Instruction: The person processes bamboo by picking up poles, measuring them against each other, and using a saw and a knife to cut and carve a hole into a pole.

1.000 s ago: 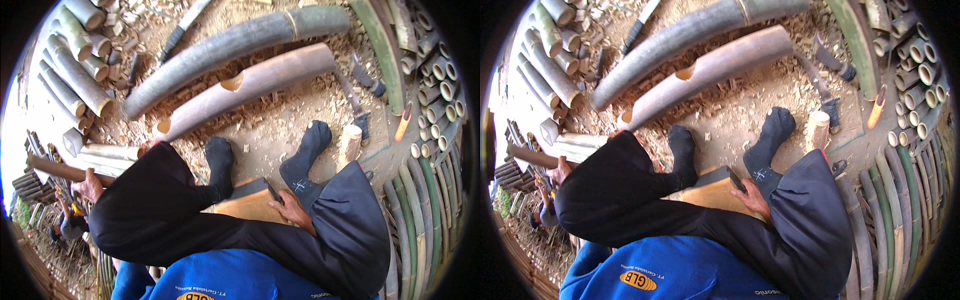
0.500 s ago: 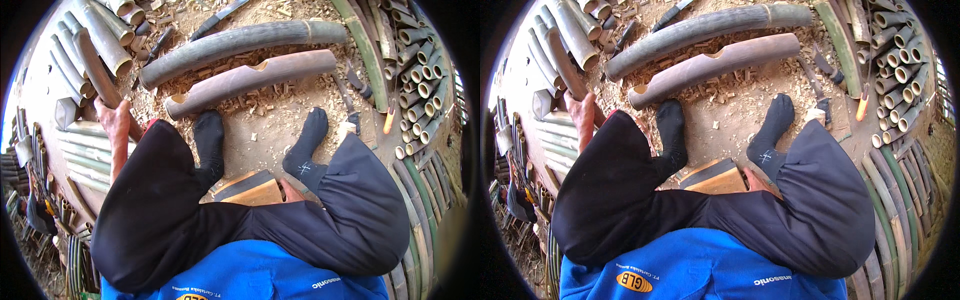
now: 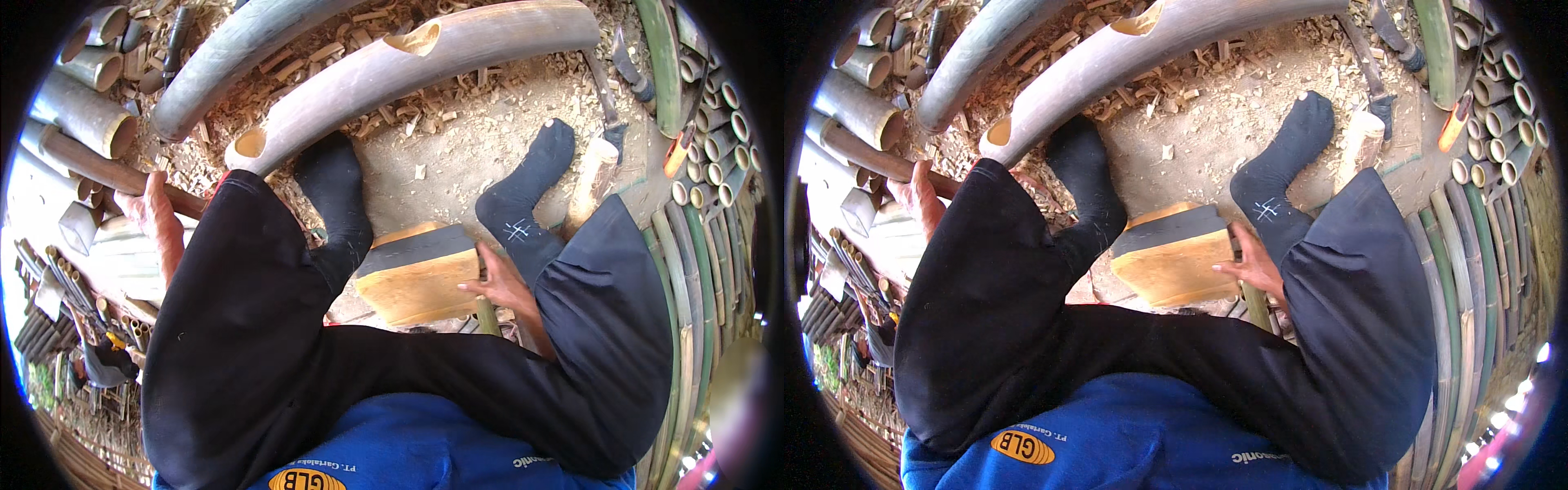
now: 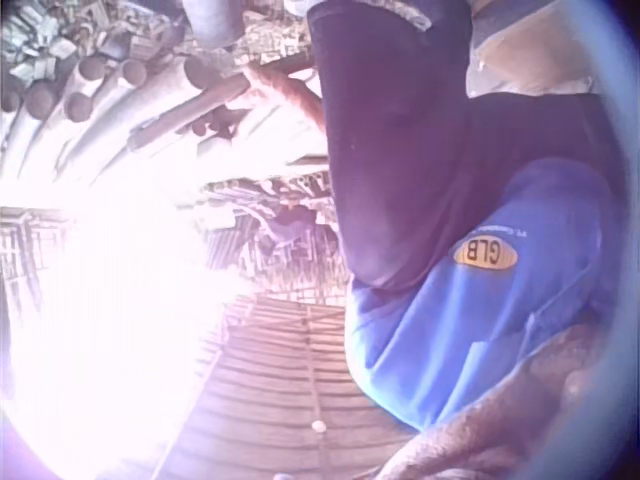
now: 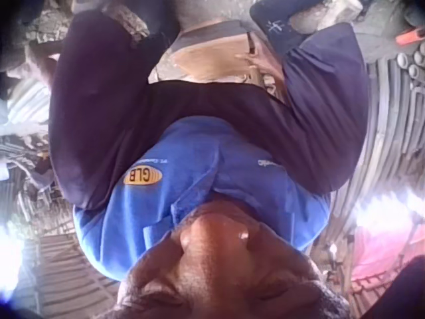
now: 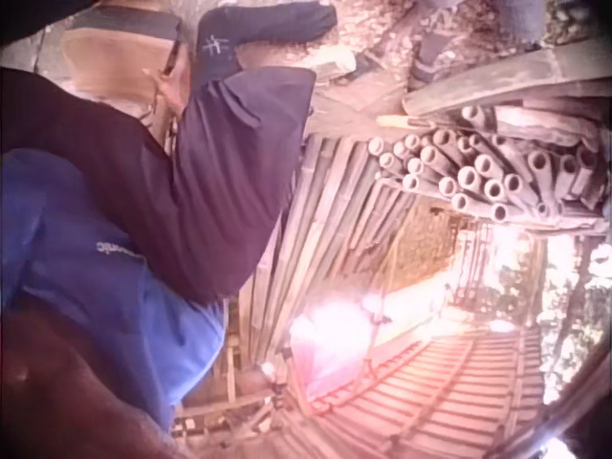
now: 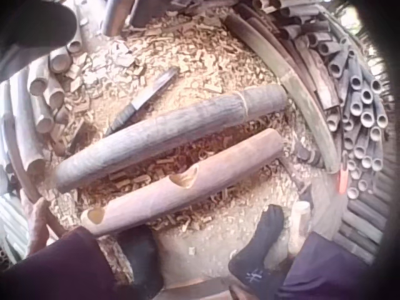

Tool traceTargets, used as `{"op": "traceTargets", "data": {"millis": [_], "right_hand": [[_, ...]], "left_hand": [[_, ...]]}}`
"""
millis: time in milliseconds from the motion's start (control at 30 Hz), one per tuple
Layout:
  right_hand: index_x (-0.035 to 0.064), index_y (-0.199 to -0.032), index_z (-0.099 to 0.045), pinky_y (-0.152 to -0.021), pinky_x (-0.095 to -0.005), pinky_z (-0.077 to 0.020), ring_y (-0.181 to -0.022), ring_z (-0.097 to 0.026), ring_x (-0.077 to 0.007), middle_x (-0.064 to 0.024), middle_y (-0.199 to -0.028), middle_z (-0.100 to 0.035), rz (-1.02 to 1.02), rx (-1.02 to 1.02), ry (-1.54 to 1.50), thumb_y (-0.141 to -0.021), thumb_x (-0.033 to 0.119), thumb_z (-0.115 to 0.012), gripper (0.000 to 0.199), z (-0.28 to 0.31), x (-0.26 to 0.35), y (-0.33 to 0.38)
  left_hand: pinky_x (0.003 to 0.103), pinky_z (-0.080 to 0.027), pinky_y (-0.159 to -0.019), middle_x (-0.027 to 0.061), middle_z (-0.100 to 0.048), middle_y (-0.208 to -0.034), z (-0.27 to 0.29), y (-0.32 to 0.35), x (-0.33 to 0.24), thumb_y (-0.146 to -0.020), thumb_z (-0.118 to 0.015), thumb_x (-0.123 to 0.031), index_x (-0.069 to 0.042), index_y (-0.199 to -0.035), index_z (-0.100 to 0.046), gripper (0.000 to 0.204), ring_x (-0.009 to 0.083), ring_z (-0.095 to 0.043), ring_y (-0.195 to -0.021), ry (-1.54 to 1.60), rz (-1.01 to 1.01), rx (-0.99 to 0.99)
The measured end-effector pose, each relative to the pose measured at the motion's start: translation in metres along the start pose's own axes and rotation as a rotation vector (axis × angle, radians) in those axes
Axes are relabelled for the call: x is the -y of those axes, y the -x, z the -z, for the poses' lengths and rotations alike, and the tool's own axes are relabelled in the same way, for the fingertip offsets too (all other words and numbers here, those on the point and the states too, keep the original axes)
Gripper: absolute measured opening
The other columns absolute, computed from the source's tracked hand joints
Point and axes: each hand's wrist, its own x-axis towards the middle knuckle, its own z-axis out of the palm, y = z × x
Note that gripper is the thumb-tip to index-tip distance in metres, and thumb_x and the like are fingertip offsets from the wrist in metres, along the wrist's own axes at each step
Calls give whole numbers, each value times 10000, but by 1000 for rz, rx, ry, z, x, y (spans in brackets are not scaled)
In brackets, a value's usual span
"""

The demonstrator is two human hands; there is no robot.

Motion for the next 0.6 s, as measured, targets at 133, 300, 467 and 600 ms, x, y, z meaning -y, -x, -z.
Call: {"op": "traceTargets", "data": {"millis": [133, 300, 467, 600], "right_hand": [[1, -1342, -522, -952, -402, -533, -1072, -680, -282, -173, -1195, -677, 54, -5, -201, -852, 220, -826, 617, -82, -1, 11], [-4, -1339, -525, -941, -389, -536, -1073, -676, -265, -167, -1196, -673, 54, -10, -85, -868, 229, -813, 599, -103, -19, 8], [-9, -1335, -528, -930, -377, -539, -1073, -671, -249, -160, -1196, -670, 30, -122, 24, -884, 239, -801, 582, -65, -72, 12], [-13, -1332, -530, -922, -367, -542, -1073, -668, -236, -155, -1197, -667, 21, -327, 9, -897, 247, -791, 569, 14, -108, 29]], "left_hand": [[388, -482, -919, 163, -617, -1090, -2, -8, 8, -700, -802, -202, 48, -1289, -522, 698, 263, -597, -971, 0, 5, 33], [382, -488, -912, 159, -632, -1087, 4, -3, 8, -697, -803, -194, 45, -1297, -526, 703, 258, -606, -962, 49, -13, 20], [383, -495, -913, 171, -655, -1113, 6, 28, -28, -666, -793, -130, 59, -1286, -542, 695, 286, -630, -972, 128, -34, -72], [401, -511, -871, 176, -684, -1059, 54, 27, -34, -681, -811, -129, 43, -1267, -573, 655, 282, -642, -912, 204, -21, -296]]}}
